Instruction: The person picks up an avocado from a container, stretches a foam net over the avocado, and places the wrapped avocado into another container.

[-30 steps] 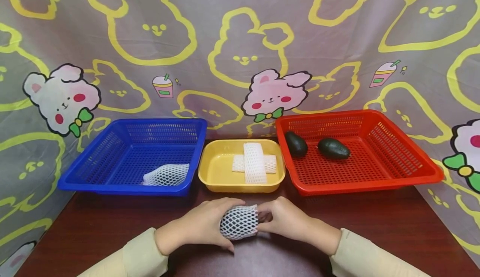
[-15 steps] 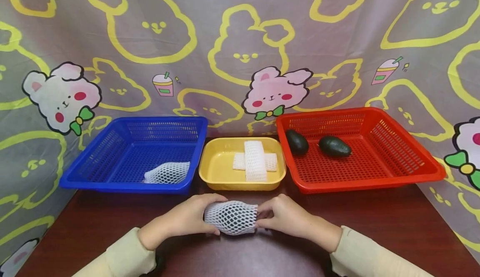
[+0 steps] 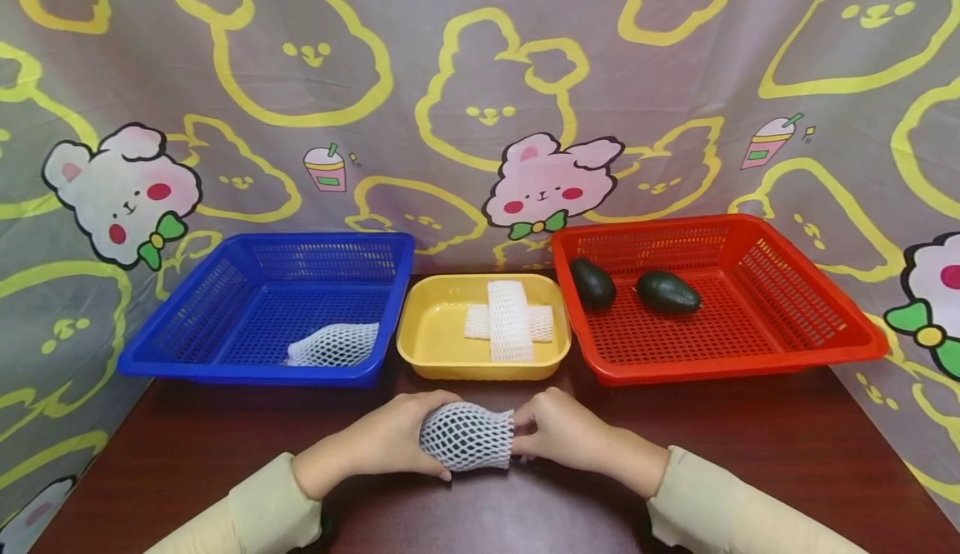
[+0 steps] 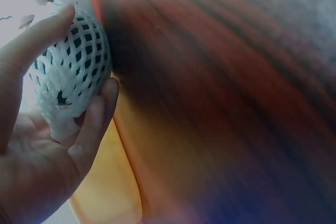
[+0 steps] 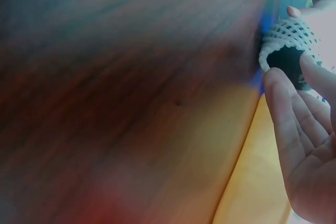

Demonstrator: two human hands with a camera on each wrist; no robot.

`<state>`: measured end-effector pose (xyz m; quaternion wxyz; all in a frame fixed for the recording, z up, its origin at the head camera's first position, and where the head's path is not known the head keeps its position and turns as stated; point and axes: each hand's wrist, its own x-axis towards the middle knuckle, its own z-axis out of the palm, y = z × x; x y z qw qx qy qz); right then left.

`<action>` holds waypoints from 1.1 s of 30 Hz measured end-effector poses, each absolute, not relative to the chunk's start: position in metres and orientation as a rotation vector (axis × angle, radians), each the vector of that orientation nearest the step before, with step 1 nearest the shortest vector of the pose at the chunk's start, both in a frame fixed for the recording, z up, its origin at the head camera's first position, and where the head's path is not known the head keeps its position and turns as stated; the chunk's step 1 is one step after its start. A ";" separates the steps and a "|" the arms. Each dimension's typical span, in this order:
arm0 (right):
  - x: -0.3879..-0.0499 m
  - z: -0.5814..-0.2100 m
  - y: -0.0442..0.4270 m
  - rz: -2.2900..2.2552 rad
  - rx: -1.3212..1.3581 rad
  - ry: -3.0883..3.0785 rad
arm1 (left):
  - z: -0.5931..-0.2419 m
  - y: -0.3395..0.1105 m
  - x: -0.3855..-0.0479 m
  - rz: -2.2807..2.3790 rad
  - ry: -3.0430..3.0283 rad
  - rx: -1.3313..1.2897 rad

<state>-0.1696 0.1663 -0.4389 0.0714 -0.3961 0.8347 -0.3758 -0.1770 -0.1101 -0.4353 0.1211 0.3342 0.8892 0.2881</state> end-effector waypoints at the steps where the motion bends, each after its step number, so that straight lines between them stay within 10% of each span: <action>1: -0.170 -0.439 0.165 -1.126 -1.195 2.514 | -0.435 -0.110 -0.177 0.845 2.592 0.976; 33: -0.176 -0.440 0.184 -1.043 -1.223 2.549 | -0.439 -0.122 -0.179 0.894 2.603 0.928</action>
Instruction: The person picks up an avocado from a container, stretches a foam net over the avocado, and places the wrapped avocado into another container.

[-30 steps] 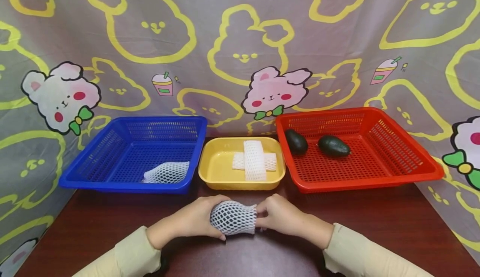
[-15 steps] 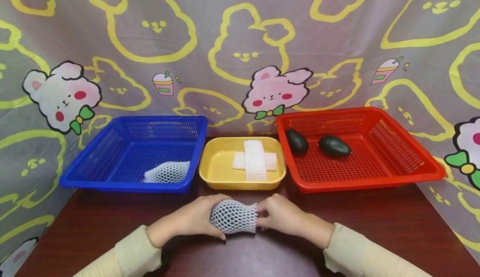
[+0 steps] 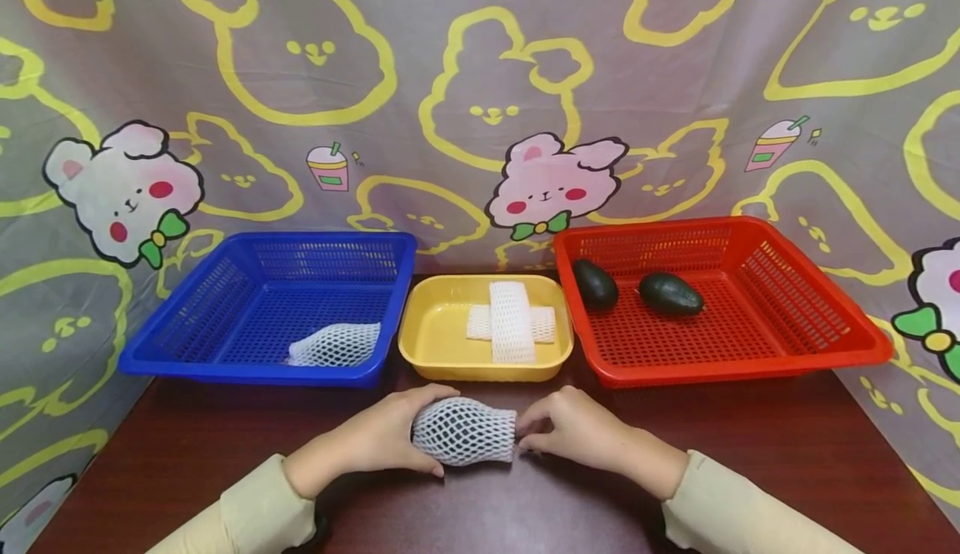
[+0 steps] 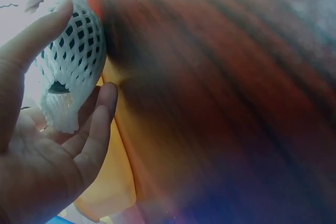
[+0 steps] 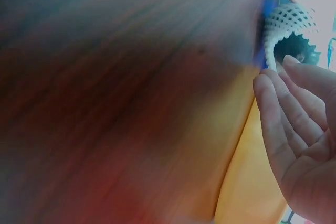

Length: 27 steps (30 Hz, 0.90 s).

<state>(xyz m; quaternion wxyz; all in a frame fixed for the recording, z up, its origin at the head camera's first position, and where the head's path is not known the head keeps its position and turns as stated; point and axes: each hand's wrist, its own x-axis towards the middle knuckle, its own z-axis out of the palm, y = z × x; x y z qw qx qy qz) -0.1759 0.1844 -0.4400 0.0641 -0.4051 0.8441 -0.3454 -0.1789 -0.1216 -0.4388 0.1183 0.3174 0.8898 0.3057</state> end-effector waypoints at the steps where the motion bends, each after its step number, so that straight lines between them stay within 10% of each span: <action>1: -0.176 -0.440 0.186 -1.041 -1.208 2.558 | -0.439 -0.121 -0.179 0.892 2.609 0.932; 27: -0.161 -0.430 0.221 -0.796 -1.262 2.808 | -0.440 -0.115 -0.176 0.853 2.638 1.033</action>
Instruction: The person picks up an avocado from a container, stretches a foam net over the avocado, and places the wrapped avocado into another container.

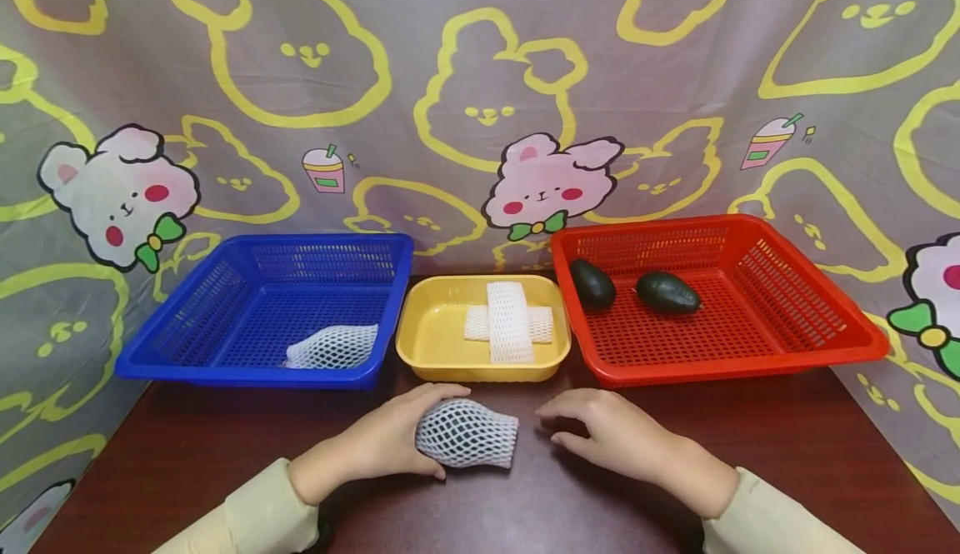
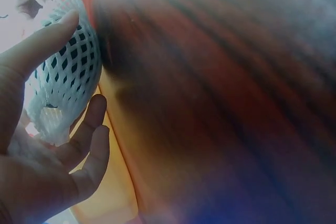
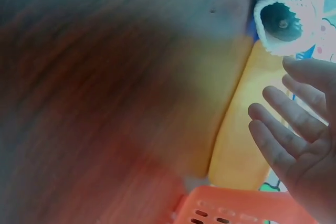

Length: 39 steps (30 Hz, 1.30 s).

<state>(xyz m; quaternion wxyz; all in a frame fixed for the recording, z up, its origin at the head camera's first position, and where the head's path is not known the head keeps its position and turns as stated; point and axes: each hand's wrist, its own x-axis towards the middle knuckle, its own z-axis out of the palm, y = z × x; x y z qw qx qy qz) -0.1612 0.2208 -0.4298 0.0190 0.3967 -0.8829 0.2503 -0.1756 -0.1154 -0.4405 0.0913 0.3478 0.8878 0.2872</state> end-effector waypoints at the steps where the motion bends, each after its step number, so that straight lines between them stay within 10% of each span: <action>1: -0.160 -0.428 0.221 0.766 1.231 -2.744 | -0.441 -0.115 -0.176 0.852 2.637 1.035; 39: -0.159 -0.365 0.268 0.718 1.109 -2.439 | -0.447 -0.114 -0.176 1.022 2.613 1.016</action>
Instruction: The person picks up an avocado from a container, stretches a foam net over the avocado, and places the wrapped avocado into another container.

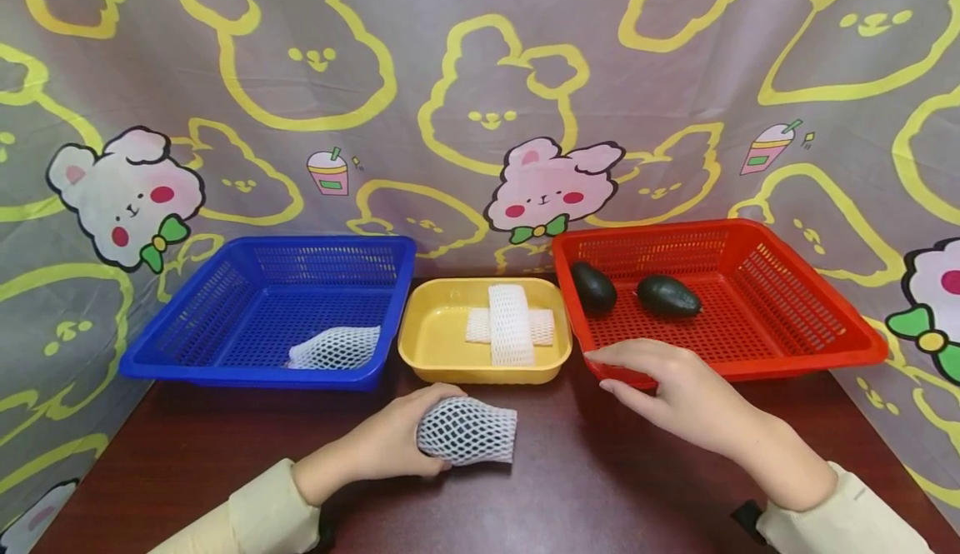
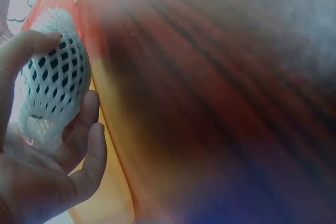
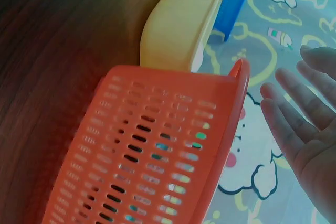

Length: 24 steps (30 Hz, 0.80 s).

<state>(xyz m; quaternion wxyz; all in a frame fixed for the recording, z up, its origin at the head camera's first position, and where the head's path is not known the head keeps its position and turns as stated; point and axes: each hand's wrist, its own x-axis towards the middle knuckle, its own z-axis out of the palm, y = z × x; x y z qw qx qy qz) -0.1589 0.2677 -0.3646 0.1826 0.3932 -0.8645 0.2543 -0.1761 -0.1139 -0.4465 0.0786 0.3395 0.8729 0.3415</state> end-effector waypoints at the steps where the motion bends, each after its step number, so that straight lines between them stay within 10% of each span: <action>1: -0.160 -0.365 0.269 0.713 1.103 -2.439 | -0.445 -0.114 -0.176 1.026 2.617 1.020; 24: -0.177 -0.364 0.289 0.612 0.940 -2.458 | -0.399 -0.110 -0.160 1.137 2.626 1.113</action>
